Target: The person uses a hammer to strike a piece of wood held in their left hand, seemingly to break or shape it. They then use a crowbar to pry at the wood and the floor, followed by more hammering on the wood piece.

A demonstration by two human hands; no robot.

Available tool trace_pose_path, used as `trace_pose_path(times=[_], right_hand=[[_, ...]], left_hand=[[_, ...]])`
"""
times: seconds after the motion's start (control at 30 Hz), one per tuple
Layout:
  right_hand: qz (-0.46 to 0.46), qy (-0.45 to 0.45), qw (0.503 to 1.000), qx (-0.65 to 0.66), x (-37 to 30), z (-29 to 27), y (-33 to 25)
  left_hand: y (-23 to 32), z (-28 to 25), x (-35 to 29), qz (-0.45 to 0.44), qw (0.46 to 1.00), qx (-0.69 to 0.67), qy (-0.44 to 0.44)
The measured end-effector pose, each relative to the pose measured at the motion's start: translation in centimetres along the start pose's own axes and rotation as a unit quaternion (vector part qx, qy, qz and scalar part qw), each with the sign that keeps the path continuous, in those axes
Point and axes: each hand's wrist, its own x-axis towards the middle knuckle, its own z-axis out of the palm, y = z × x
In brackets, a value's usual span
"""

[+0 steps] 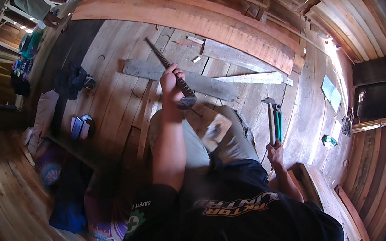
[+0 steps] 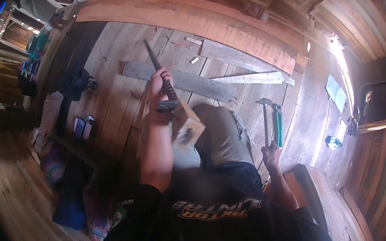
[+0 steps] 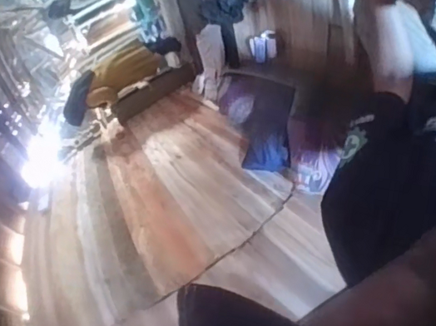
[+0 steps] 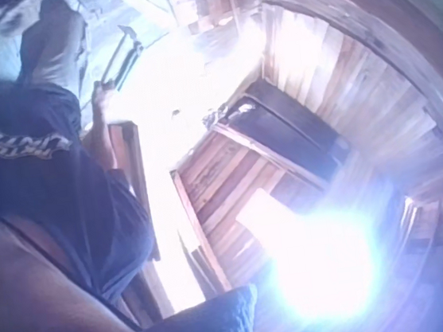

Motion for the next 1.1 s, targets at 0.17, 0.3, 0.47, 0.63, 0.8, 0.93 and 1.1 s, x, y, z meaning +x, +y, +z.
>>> trace_pose_path(times=[0.17, 0.3, 0.47, 0.63, 0.8, 0.93, 1.1], right_hand=[[0.070, -0.063, 0.987, 0.132, -1.1, -0.9, -10.2], [0.053, -0.087, 0.985, 0.142, -1.4, -2.3, -15.5], [0.021, -0.117, 0.984, 0.135, -2.6, -5.4, -22.7], [-0.052, -0.149, 0.976, 0.149, -3.3, -7.9, -28.3], [-0.162, -0.084, 0.983, -0.025, -3.3, -7.4, -29.4], [-0.229, 0.002, 0.973, 0.006, -1.8, -4.9, -32.3], [-0.208, 0.044, 0.977, -0.016, 2.8, -1.9, -34.3]], left_hand=[[0.1, 1.3, 0.2, 0.215, 0.964, 0.063, 0.147], [0.4, 1.6, 0.6, 0.325, 0.917, 0.087, 0.214], [1.8, 1.8, 1.5, 0.370, 0.887, 0.078, 0.263], [1.4, 1.4, 2.7, 0.351, 0.891, 0.066, 0.279], [-1.3, 2.0, 4.8, 0.327, 0.902, 0.054, 0.276], [-3.3, 2.9, 5.6, 0.309, 0.916, 0.021, 0.254], [-5.5, -0.3, 9.9, 0.329, 0.900, 0.099, 0.267]])
